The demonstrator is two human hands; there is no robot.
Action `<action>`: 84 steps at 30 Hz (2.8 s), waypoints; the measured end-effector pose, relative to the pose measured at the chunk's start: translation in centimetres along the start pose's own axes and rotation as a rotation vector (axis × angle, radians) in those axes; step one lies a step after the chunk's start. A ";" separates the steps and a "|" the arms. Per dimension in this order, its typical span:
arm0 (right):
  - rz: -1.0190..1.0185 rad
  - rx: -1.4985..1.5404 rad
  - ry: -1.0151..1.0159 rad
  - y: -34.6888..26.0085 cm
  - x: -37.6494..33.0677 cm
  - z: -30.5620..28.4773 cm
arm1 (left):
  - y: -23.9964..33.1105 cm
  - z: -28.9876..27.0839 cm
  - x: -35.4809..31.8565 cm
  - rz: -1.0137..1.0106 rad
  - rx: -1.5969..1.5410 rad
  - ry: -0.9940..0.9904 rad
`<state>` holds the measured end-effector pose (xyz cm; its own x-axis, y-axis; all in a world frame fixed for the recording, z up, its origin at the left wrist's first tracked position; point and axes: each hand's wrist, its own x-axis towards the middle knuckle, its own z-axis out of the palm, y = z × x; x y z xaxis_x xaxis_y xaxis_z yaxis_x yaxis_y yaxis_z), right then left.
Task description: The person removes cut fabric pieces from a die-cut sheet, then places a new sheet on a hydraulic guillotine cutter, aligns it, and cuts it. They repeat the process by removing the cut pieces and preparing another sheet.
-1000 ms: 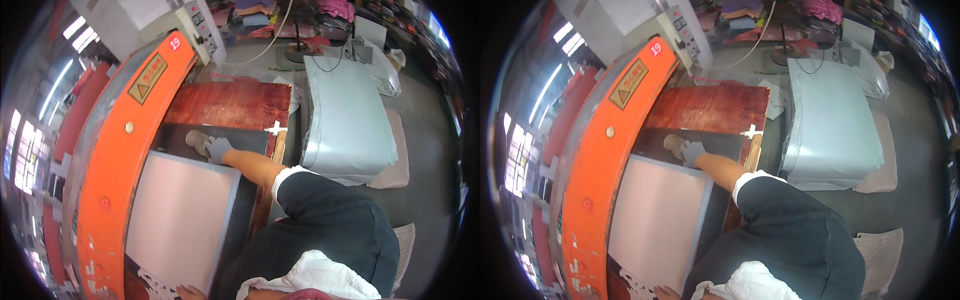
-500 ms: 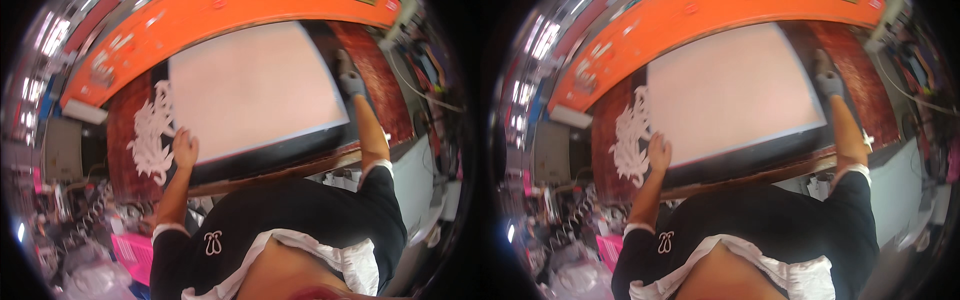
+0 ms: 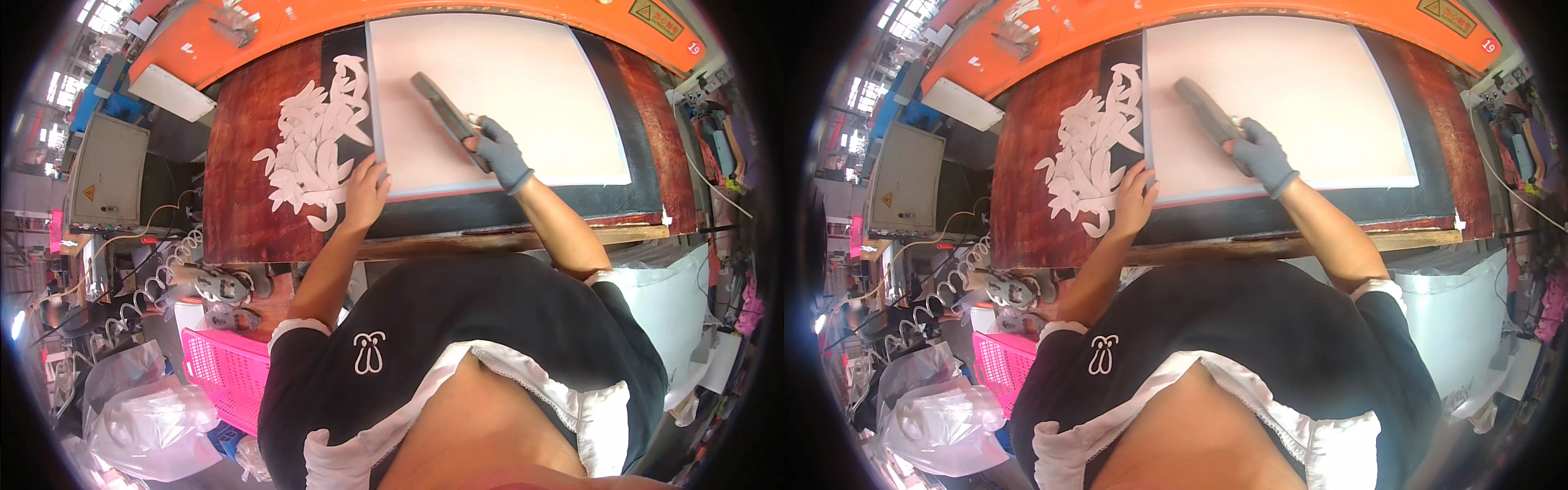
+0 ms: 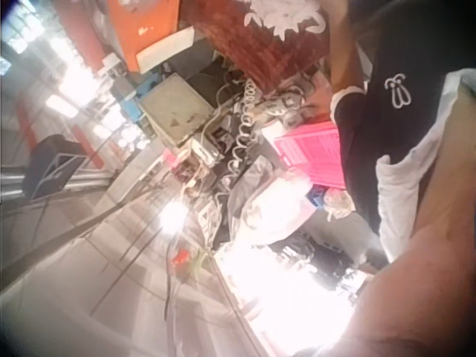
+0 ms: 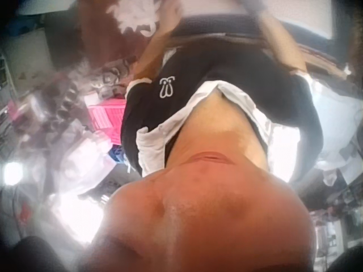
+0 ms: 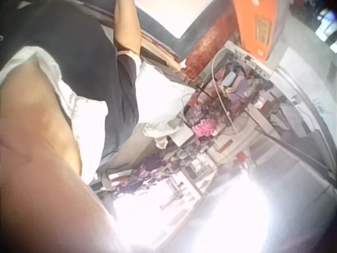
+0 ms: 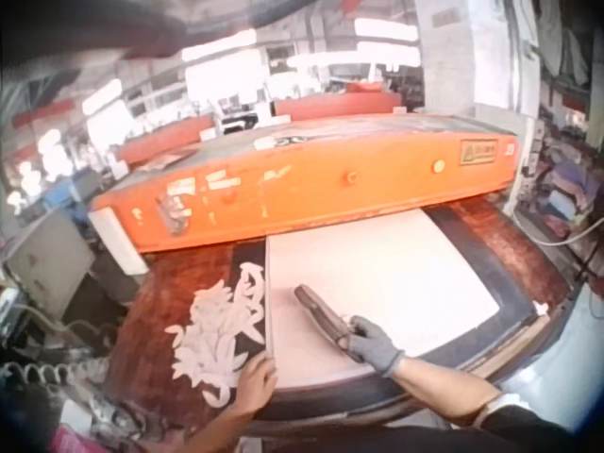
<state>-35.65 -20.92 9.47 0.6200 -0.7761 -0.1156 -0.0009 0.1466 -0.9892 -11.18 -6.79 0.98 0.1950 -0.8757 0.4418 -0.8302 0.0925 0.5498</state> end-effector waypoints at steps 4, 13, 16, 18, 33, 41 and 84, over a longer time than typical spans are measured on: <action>-0.052 -0.260 0.144 0.9 2.7 5.8 | -0.6 0.2 -0.9 0.007 -0.026 0.003; -0.356 -0.977 0.134 4.6 1.2 8.3 | -0.7 0.1 -0.5 -0.011 -0.131 0.096; -0.405 -0.959 0.113 5.2 0.3 7.3 | -1.2 -0.1 1.5 0.005 -0.235 0.111; -0.521 -1.002 0.136 5.4 0.3 7.0 | -2.5 0.2 4.9 -0.015 -0.304 0.142; -0.736 -0.885 0.178 6.2 1.9 7.2 | -8.9 6.0 15.4 -0.485 -0.638 -0.184; -0.669 -0.989 0.074 5.5 1.1 6.8 | -7.8 5.1 15.2 -0.358 -0.654 -0.144; -0.769 -0.296 1.083 -1.0 -19.1 -24.6 | 5.8 3.5 -8.7 0.359 0.370 0.355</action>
<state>-66.78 -21.33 10.46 -0.3814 -0.7099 0.5922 -0.1888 -0.5673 -0.8016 -19.54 -0.28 -2.12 -0.0205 -0.6039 0.7968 -0.9896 0.1257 0.0698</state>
